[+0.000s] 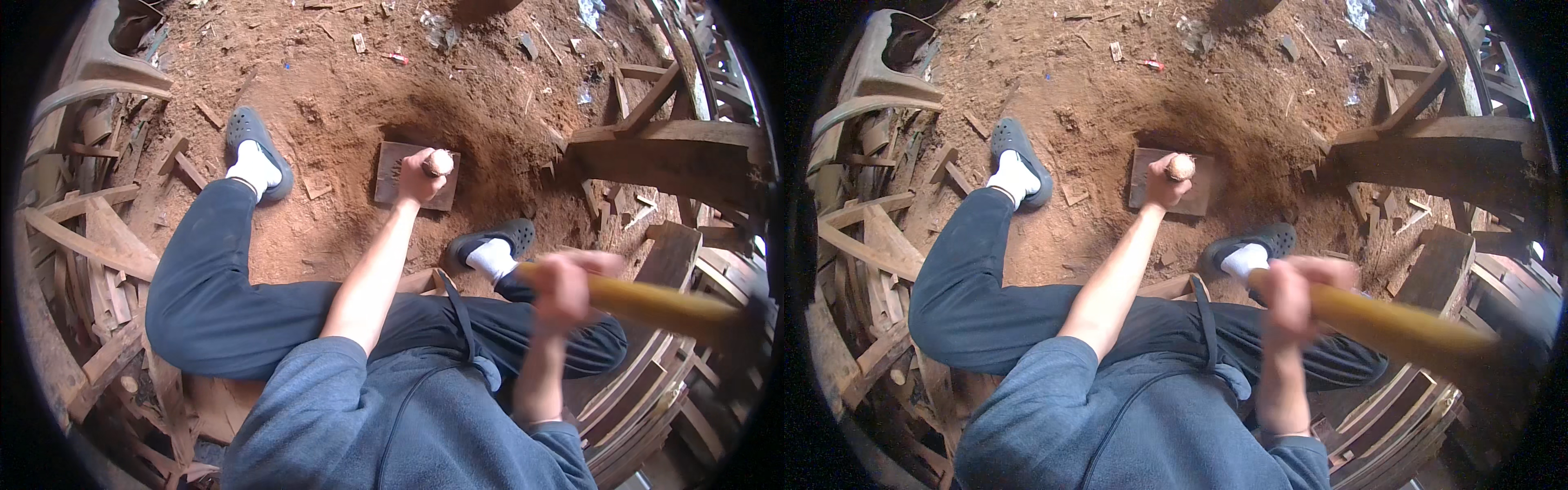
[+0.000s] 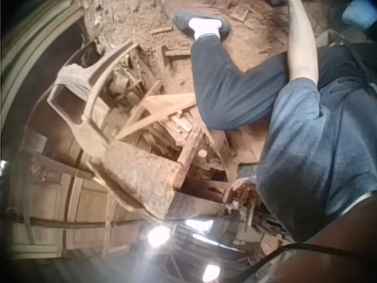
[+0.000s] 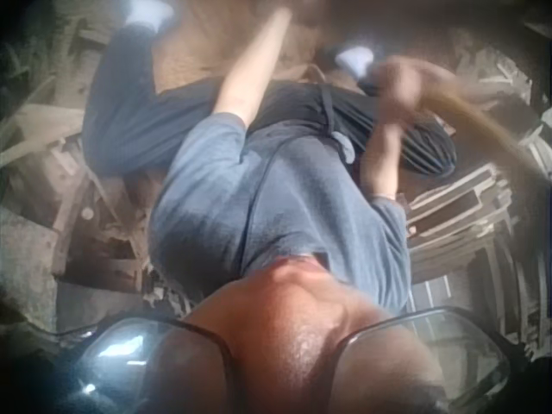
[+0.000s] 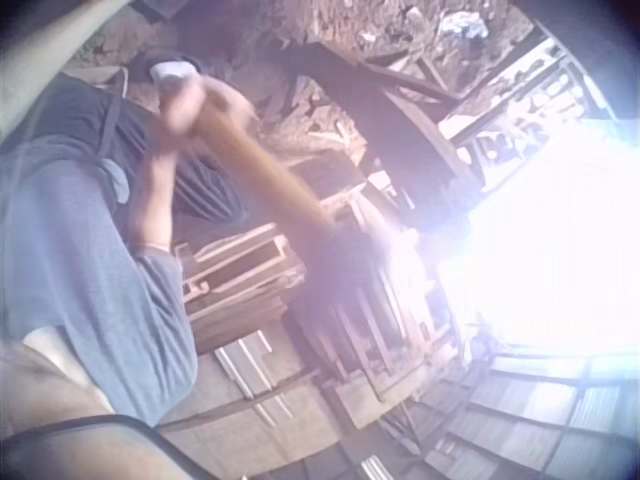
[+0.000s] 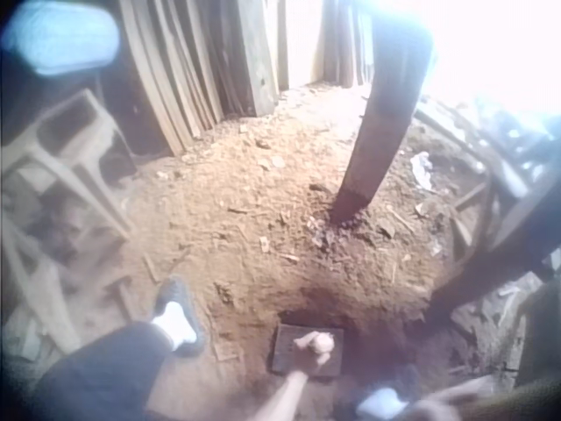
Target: The person sits on the ground and uses a hammer to repeatedly strike a small piece of wood resting on a metal plate. The person holds the wood with one hand and swings the hammer with the other to chip away at the wood.
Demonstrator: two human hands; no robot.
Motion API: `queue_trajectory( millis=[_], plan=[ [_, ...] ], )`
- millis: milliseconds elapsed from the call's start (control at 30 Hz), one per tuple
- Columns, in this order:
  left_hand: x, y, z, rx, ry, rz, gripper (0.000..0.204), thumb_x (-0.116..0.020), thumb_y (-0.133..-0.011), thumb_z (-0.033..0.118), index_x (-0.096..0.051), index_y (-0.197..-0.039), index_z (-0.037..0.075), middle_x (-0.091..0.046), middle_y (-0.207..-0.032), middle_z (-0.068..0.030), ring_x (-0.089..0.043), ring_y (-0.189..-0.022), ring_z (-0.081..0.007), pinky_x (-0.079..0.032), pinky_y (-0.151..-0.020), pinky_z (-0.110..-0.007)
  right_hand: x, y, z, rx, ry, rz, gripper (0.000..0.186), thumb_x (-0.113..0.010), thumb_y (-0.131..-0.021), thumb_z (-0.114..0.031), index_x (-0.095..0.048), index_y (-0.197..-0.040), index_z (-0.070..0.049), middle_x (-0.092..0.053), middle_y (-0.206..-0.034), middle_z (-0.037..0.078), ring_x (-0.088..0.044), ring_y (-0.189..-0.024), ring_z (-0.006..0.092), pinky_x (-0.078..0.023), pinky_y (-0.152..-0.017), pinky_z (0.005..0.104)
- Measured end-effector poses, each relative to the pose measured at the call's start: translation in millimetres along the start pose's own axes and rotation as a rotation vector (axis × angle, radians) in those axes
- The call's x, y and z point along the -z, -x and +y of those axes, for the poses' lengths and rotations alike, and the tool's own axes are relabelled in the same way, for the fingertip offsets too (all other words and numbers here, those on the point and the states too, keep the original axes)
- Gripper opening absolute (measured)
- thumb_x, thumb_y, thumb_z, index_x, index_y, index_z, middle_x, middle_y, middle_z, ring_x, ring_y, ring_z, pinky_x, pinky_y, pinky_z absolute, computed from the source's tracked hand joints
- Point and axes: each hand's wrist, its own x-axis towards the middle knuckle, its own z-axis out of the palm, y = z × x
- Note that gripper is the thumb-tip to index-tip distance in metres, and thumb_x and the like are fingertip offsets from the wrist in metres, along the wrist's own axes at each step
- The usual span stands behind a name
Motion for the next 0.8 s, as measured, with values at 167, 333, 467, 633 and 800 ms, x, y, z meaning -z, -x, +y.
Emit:
queue_trajectory(
  millis=[167, 333, 467, 633, 800],
  plan=[
    [-9, -7, 4, -0.108, -0.361, -0.202, 0.027, -0.067, -0.072, 0.031, -0.064, -0.086, 0.007, -0.068, -0.084, -0.0090, -0.066, -0.076, -0.0231, -0.052, -0.069, -0.034, -29, 71, 114, -0.654, 0.575, -0.562, 0.019, -0.053, -0.073, -0.005, -0.060, -0.090, 0.001, -0.061, -0.083, 0.029, -0.063, -0.082, 0.0406, -0.048, -0.071, 0.0457],
    [-8, 7, -3, -0.165, -0.260, -0.030, 0.030, -0.064, -0.062, 0.013, -0.063, -0.092, 0.007, -0.065, -0.087, -0.0147, -0.065, -0.084, -0.0300, -0.051, -0.073, -0.039, -2, 81, 98, -0.661, 0.063, -0.503, 0.029, -0.058, -0.069, -0.003, -0.065, -0.097, 0.003, -0.066, -0.080, 0.008, -0.061, -0.079, 0.0134, -0.048, -0.069, 0.0309],
    [-2, -5, -9, 0.054, -0.025, -0.158, 0.035, -0.070, -0.061, 0.015, -0.060, -0.093, 0.004, -0.063, -0.083, -0.0095, -0.060, -0.077, -0.0234, -0.049, -0.073, -0.034, -3, 48, 70, -0.906, 0.021, -0.414, 0.018, -0.059, -0.060, 0.004, -0.047, -0.069, -0.006, -0.044, -0.062, -0.004, -0.044, -0.054, 0.0059, -0.036, -0.047, 0.0230],
    [2, -15, -6, 0.115, -0.056, -0.229, 0.044, -0.076, -0.055, 0.015, -0.060, -0.094, 0.004, -0.063, -0.084, -0.0087, -0.060, -0.078, -0.0222, -0.048, -0.073, -0.033, -2, 28, 70, -1.116, -0.246, -0.456, 0.017, -0.056, -0.065, 0.004, -0.042, -0.070, -0.006, -0.042, -0.055, 0.001, -0.038, -0.038, 0.0093, -0.032, -0.035, 0.0263],
    [7, -20, -5, -0.027, 0.004, -0.253, 0.048, -0.082, -0.059, 0.017, -0.059, -0.099, 0.001, -0.065, -0.089, -0.0061, -0.059, -0.081, -0.0166, -0.049, -0.075, -0.033, -12, 38, 96, -1.390, -0.491, -0.453, 0.017, -0.052, -0.070, 0.004, -0.040, -0.074, -0.007, -0.037, -0.053, 0.000, -0.035, -0.037, 0.0092, -0.033, -0.034, 0.0269]
  ],
)
